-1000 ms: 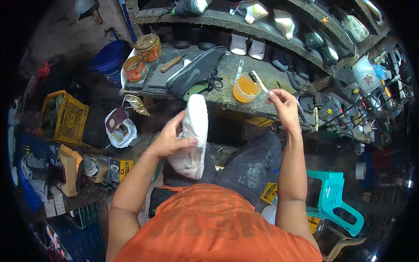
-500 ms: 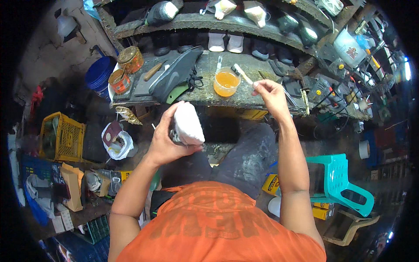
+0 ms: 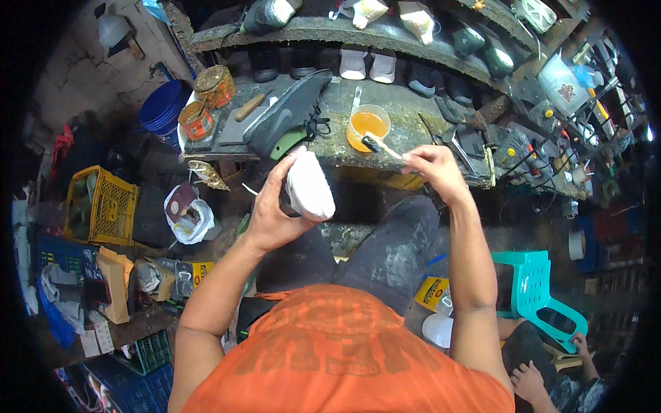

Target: The person paints the upper and sole of a white sneaker with a small brush, repeatedly dipping the brush into a container of yellow liquid. They then place the shoe on a shelf and pick up a second sneaker to continue painting.

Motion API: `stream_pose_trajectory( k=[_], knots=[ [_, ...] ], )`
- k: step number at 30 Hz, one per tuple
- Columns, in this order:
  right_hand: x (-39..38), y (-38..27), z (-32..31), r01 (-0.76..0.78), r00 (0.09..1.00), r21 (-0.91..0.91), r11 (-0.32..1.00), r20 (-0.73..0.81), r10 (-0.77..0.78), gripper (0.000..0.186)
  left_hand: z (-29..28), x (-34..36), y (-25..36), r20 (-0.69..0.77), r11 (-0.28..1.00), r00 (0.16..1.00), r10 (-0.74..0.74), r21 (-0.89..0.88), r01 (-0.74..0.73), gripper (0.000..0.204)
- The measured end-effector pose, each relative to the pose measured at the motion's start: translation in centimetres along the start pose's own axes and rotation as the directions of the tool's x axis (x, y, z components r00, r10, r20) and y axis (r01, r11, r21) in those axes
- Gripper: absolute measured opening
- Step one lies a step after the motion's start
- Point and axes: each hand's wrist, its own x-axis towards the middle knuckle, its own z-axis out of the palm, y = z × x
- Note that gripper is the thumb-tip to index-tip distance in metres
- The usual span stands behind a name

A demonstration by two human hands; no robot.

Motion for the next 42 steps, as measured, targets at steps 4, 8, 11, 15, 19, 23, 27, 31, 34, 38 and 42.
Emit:
stream_pose_trajectory(
  k=[4,8,11,15,19,23,27,31,34,38,42],
  knots=[
    [-5.1,-4.0,-0.5,0.074,0.997,0.155,0.985,-0.004,-0.074,0.018,0.2,0.8,0.0,0.007,0.983,0.984,0.179,0.034,-0.18,0.111],
    [-9.1,-5.6,1.2,0.244,0.967,0.27,0.931,0.011,-0.256,0.016,0.1,2.2,0.8,0.038,0.94,0.942,0.333,0.068,-0.335,0.112],
    [-10.4,-5.8,2.2,0.386,0.917,0.286,0.877,-0.013,-0.399,0.02,-0.1,2.8,1.8,0.066,0.922,0.922,0.382,0.035,-0.385,0.112],
    [-11.1,-6.0,2.6,0.527,0.845,0.255,0.811,-0.059,-0.531,0.022,-0.6,3.1,3.3,0.101,0.906,0.904,0.415,0.043,-0.421,0.111],
    [-11.4,-6.5,2.5,0.553,0.828,0.238,0.799,-0.047,-0.559,0.021,-1.5,3.1,4.8,0.141,0.911,0.907,0.398,0.056,-0.408,0.106],
    [-11.3,-6.8,2.6,0.578,0.81,0.191,0.794,-0.016,-0.586,0.021,-2.1,2.9,6.1,0.158,0.922,0.912,0.378,0.031,-0.387,0.102],
    [-11.2,-7.0,2.6,0.591,0.806,0.122,0.798,-0.038,-0.591,0.021,-2.7,2.8,7.2,0.163,0.924,0.914,0.371,0.034,-0.381,0.1],
    [-11.3,-7.1,2.6,0.618,0.786,0.094,0.78,-0.109,-0.609,0.022,-3.5,2.7,7.9,0.193,0.922,0.911,0.364,0.064,-0.382,0.097],
    [-11.3,-7.1,2.7,0.615,0.788,0.108,0.781,-0.125,-0.603,0.022,-3.9,2.7,8.1,0.212,0.914,0.904,0.372,0.086,-0.397,0.097],
    [-11.1,-6.9,3.0,0.593,0.804,0.144,0.792,-0.071,-0.59,0.022,-4.2,2.6,8.4,0.226,0.906,0.9,0.374,0.121,-0.406,0.097],
    [-11.1,-6.8,3.1,0.633,0.773,0.144,0.761,-0.072,-0.63,0.022,-4.5,2.5,8.5,0.234,0.905,0.904,0.359,0.149,-0.398,0.097]
  ],
)
